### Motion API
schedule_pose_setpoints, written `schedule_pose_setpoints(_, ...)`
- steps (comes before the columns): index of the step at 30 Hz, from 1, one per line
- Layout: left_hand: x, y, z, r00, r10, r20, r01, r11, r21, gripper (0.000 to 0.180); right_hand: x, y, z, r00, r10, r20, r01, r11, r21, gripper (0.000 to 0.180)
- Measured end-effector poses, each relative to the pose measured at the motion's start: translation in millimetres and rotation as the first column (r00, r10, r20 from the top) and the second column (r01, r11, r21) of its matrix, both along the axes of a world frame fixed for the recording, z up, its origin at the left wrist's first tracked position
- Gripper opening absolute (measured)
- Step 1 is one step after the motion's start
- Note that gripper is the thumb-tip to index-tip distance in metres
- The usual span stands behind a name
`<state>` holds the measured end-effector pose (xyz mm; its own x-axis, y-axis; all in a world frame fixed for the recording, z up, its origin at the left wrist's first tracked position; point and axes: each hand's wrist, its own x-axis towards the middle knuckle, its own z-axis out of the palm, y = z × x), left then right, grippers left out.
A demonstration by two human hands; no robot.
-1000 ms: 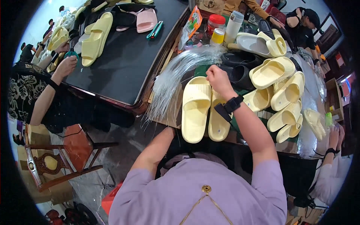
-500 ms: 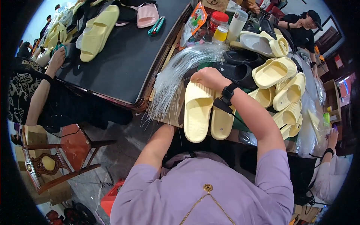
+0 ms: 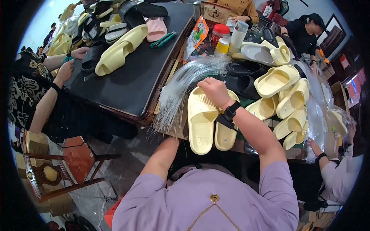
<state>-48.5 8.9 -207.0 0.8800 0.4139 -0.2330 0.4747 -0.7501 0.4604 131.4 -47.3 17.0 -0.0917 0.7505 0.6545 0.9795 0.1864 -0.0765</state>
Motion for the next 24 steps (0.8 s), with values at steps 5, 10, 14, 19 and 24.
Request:
schedule_pose_setpoints(5,1,3,5,1.000,0.004,-0.008,-0.004,1.000,0.008,0.030,0,-11,1,0.998,-0.066,-0.026,0.065,0.997,-0.043,0.011)
schedule_pose_setpoints(10,2,3,5,1.000,0.015,-0.012,-0.014,1.000,0.012,0.029,0,-12,-8,0.995,-0.081,-0.062,0.078,0.996,-0.050,0.011)
schedule_pose_setpoints(14,2,3,4,1.000,0.015,-0.013,-0.015,1.000,0.018,0.029,1,-11,-15,0.991,-0.101,-0.086,0.093,0.992,-0.087,0.012)
schedule_pose_setpoints(19,1,11,4,0.999,0.030,-0.015,-0.030,0.999,0.013,0.028,2,-11,-20,0.986,-0.145,-0.081,0.134,0.983,-0.123,0.012)
schedule_pose_setpoints(24,-29,27,-1,0.992,0.108,-0.058,-0.108,0.994,0.012,0.028,4,-8,-23,0.980,-0.171,-0.099,0.148,0.967,-0.207,0.014)
